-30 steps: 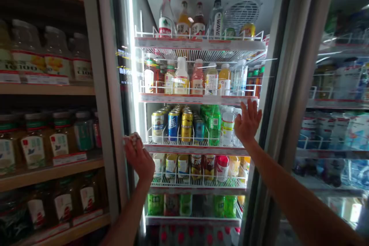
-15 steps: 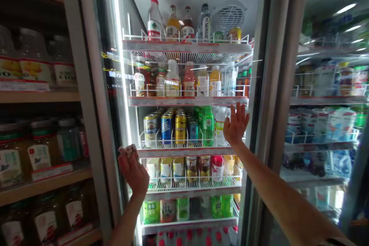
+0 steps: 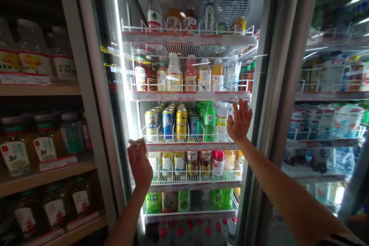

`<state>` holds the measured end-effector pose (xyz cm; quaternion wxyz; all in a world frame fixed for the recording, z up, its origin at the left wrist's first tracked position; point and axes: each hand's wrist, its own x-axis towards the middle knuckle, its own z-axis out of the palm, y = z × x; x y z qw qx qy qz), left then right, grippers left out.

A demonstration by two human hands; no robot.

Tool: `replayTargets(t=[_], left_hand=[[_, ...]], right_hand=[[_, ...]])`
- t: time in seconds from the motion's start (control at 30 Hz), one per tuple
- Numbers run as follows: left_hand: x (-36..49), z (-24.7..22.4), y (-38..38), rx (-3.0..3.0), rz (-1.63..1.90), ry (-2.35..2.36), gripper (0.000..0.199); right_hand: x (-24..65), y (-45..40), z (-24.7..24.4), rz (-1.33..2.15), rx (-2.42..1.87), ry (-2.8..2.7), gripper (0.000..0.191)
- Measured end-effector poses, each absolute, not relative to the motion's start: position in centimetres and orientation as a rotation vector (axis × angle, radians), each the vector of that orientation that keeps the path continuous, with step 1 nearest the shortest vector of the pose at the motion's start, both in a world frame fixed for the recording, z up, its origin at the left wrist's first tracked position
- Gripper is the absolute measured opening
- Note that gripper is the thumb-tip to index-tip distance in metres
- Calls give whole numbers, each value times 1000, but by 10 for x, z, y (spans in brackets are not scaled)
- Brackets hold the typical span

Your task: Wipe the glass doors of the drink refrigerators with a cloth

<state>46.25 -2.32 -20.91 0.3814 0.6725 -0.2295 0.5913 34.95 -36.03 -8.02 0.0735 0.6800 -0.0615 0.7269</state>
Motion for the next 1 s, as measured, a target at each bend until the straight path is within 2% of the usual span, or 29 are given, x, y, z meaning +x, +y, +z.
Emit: replayTargets(t=[0.1, 0.17, 0.27, 0.37, 0.5, 0.6, 0.73, 0.8, 0.87, 1.0], left_hand=[[469, -195, -17, 1552, 1647, -288, 60], [459, -197, -45, 1570, 1657, -312, 60], [437, -210, -90, 1739, 1612, -827, 59], [432, -211, -92, 1799, 1590, -1236, 62], [449, -172, -56, 1675, 1684, -786, 62], [447, -143, -75, 1582, 1708, -660, 63], [420, -140, -142, 1703, 1715, -1365, 60], [418, -140, -152, 1723, 1740, -1567, 58], [430, -129, -135, 1715, 1799, -1383, 56], [458, -87, -86, 1536, 1794, -620, 53]], right_hand=[[351, -358, -80, 2196, 2057, -217, 52], [351, -358, -80, 2179, 2088, -236, 52], [349, -359, -80, 2162, 2108, -248, 50], [347, -359, -80, 2167, 2107, -243, 49], [349, -356, -80, 2167, 2073, -228, 48], [350, -356, -80, 2176, 2031, -243, 48], [350, -358, -80, 2156, 2021, -230, 48], [349, -358, -81, 2151, 2033, -221, 49], [349, -358, -81, 2156, 2038, -201, 50], [351, -355, -82, 2188, 2040, -196, 52]])
